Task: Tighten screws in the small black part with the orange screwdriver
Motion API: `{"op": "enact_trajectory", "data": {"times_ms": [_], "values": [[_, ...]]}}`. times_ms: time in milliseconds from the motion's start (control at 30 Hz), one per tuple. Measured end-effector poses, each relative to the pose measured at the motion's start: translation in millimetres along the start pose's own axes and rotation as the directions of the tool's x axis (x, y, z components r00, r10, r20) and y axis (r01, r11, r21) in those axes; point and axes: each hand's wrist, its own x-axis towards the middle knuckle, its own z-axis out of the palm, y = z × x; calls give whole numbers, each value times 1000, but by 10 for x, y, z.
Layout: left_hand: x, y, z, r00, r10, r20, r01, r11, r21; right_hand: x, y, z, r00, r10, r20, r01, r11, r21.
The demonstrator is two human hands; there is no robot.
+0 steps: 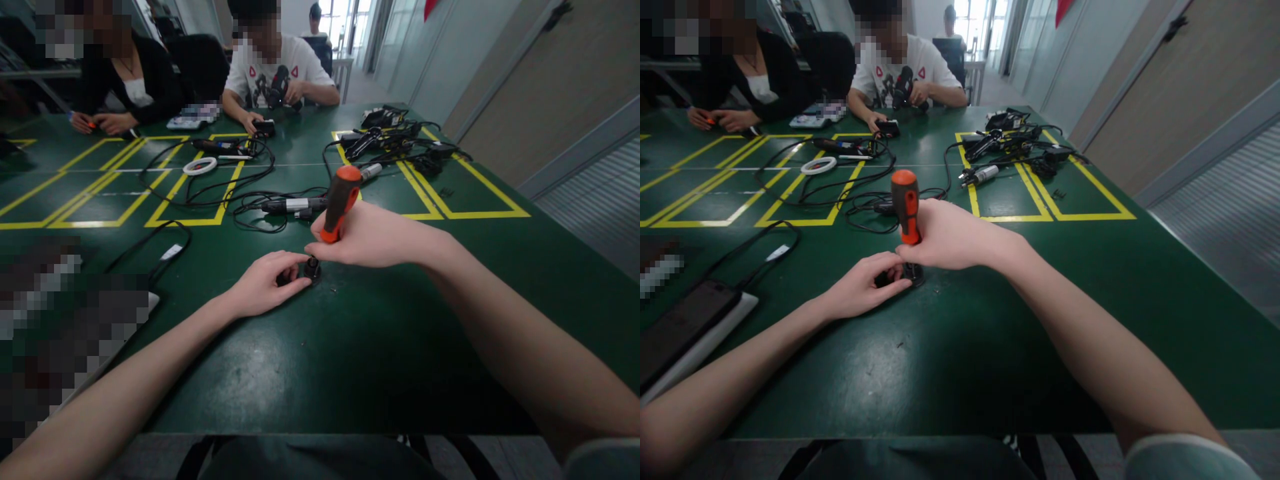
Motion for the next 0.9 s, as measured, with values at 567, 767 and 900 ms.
{"op": "enact_trajectory", "data": {"times_ms": [567,767,900], "values": [[2,3,-6,1000,2,6,-2,1000,16,-1,-5,-12,1000,-4,10,4,1000,-11],[7,-10,9,1000,4,-8,-4,1000,22,-9,-15,-11,998,-51,29,51,999,2],[7,-10,13,1000,1,-2,-1,1000,15,-1,13,19,1000,-18,7,18,1000,-16]]}}
